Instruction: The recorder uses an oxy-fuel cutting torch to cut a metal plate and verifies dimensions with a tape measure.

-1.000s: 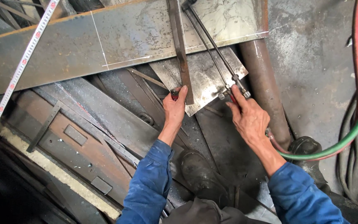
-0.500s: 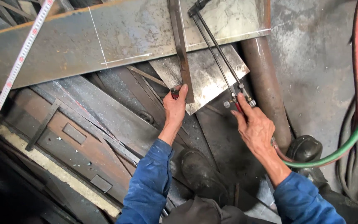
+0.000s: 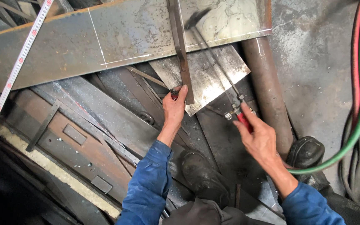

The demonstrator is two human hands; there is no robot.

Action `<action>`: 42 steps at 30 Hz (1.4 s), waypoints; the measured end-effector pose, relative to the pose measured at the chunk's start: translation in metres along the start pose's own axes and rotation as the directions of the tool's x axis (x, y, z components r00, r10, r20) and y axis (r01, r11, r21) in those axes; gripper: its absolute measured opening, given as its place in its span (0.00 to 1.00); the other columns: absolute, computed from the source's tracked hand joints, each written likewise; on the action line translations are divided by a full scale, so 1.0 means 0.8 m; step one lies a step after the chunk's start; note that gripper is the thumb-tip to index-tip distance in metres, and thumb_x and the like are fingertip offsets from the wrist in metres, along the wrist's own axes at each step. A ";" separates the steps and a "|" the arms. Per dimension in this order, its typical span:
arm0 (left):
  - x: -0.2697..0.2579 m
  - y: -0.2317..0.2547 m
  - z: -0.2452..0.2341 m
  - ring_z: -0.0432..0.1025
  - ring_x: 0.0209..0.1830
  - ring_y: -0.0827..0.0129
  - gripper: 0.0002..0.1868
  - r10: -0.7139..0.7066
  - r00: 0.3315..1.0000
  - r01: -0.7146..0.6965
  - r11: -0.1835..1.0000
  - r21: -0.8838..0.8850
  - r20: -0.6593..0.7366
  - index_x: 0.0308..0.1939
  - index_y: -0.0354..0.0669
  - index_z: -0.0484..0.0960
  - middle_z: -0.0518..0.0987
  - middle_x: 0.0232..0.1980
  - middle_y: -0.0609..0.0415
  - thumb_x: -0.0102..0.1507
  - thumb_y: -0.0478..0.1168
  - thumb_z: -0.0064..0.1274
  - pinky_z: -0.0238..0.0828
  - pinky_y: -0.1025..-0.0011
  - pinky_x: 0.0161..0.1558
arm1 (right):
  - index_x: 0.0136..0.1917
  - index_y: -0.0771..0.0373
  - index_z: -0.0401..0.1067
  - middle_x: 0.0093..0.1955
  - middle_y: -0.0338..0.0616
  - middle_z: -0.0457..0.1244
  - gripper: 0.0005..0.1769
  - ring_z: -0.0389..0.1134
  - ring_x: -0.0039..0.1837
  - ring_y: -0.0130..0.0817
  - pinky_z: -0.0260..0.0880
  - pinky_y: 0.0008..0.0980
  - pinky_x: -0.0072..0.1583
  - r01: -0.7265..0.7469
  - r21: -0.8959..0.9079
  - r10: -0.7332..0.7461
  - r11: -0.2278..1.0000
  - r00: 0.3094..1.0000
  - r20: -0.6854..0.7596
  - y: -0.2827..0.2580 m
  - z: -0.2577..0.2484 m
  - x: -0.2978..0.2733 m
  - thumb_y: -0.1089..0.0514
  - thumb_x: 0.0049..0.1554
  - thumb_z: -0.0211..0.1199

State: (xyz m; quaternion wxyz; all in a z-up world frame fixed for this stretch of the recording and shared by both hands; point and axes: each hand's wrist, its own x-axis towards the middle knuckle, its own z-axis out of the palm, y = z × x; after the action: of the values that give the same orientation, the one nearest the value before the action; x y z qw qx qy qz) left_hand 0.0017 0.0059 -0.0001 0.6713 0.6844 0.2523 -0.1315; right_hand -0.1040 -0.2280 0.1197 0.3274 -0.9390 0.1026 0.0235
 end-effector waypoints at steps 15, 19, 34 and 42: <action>-0.007 0.029 0.009 0.76 0.41 0.73 0.30 0.077 0.996 -0.064 0.966 0.251 -0.042 0.60 0.34 0.80 0.85 0.43 0.50 0.63 0.54 0.59 0.73 0.73 0.48 | 0.75 0.54 0.66 0.35 0.57 0.66 0.36 0.70 0.36 0.43 0.70 0.40 0.44 -0.315 0.014 0.311 0.949 0.944 0.113 -0.088 -0.049 0.055 0.48 0.56 0.71; -0.004 0.015 0.015 0.77 0.41 0.73 0.30 0.068 0.995 -0.054 0.984 0.172 -0.075 0.59 0.32 0.80 0.86 0.43 0.50 0.63 0.54 0.59 0.73 0.74 0.48 | 0.76 0.57 0.65 0.38 0.60 0.67 0.36 0.70 0.39 0.51 0.69 0.46 0.44 -0.132 -0.027 0.132 0.991 0.991 0.009 -0.056 -0.013 0.063 0.50 0.57 0.70; -0.012 0.020 0.015 0.77 0.43 0.75 0.30 0.074 0.995 -0.062 0.985 0.163 -0.071 0.61 0.32 0.79 0.86 0.45 0.50 0.63 0.52 0.60 0.73 0.75 0.49 | 0.73 0.38 0.71 0.42 0.50 0.60 0.25 0.66 0.39 0.51 0.66 0.49 0.39 0.110 -0.460 -0.156 0.881 0.986 -0.063 -0.035 -0.008 0.065 0.51 0.63 0.65; -0.011 0.022 0.016 0.76 0.41 0.75 0.31 0.029 0.998 -0.022 0.992 0.127 -0.056 0.62 0.33 0.78 0.85 0.43 0.51 0.63 0.52 0.59 0.73 0.75 0.47 | 0.73 0.36 0.70 0.42 0.50 0.61 0.26 0.67 0.39 0.51 0.66 0.49 0.39 0.090 -0.438 -0.114 0.894 0.993 -0.029 -0.037 -0.011 0.069 0.50 0.62 0.66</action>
State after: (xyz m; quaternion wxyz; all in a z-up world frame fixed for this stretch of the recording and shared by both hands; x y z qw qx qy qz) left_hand 0.0056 -0.0074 0.0184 0.6206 0.7323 0.2539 -0.1190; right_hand -0.0442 -0.2209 0.1385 0.1069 -0.9928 0.0543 0.0035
